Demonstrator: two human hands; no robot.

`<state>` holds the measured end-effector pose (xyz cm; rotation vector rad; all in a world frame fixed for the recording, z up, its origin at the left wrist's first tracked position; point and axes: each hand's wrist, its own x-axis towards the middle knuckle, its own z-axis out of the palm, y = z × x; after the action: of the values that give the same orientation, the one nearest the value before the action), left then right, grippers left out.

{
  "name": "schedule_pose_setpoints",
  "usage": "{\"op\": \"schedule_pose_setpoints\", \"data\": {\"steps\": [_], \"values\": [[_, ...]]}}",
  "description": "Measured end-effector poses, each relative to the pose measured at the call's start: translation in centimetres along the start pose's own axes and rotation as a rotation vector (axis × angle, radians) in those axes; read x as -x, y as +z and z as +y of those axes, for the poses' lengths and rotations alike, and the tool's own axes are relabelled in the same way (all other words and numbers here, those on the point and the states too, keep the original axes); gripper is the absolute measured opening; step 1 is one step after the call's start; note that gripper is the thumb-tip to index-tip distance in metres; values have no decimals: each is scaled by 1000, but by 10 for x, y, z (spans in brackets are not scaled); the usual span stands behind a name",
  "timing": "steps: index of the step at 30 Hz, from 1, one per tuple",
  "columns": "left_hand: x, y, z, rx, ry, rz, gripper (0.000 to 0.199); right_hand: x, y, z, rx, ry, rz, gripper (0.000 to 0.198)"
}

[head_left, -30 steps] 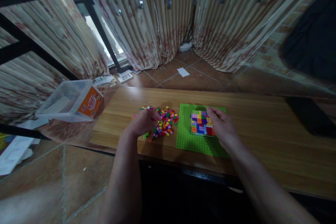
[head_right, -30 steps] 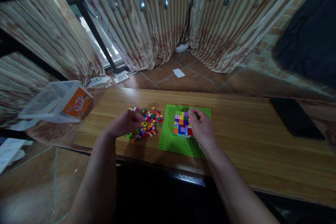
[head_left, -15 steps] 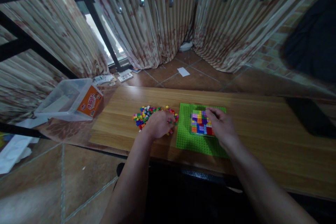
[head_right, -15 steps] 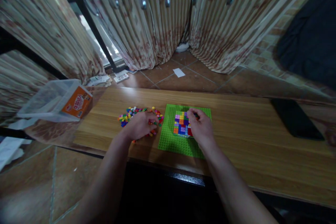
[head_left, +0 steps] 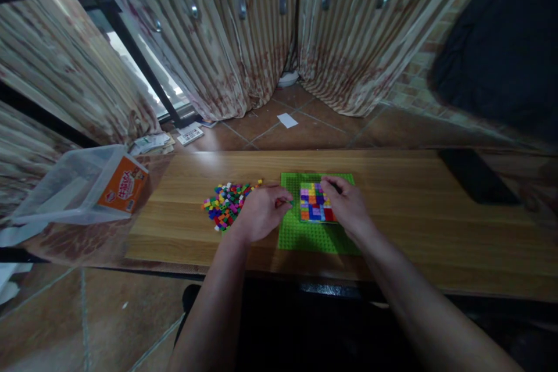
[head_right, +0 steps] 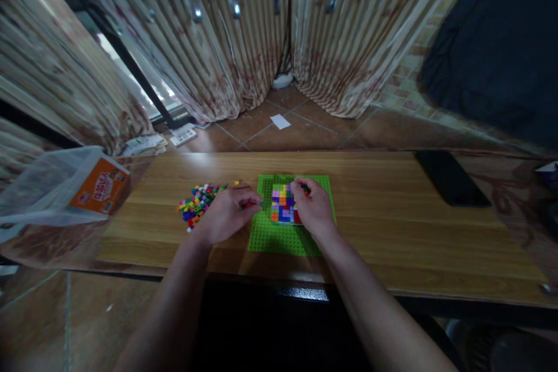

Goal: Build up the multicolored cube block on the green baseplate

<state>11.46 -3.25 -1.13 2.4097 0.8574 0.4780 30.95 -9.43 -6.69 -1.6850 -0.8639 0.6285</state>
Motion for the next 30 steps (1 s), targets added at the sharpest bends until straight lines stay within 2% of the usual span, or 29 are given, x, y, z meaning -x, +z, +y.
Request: {"op": "schedule_pose_setpoints", "data": {"steps": [4,10,17,21,30], "values": [[-7,12,13,15,32,62,11,0,0,1,-3,-8,0,41],[-12,21,20,-90,18,58,11,0,-1,0,13,-20,-5,41],[-12,24,22,-85,-30,99,11,2,-2,-4,52,-26,-19,45],[-12,26,22,-82,-65,105,10,6,-3,-8,97,-32,-90,48],[-12,32,20,-1,-72,130,11,10,-2,-14,276,-92,-132,57]]}}
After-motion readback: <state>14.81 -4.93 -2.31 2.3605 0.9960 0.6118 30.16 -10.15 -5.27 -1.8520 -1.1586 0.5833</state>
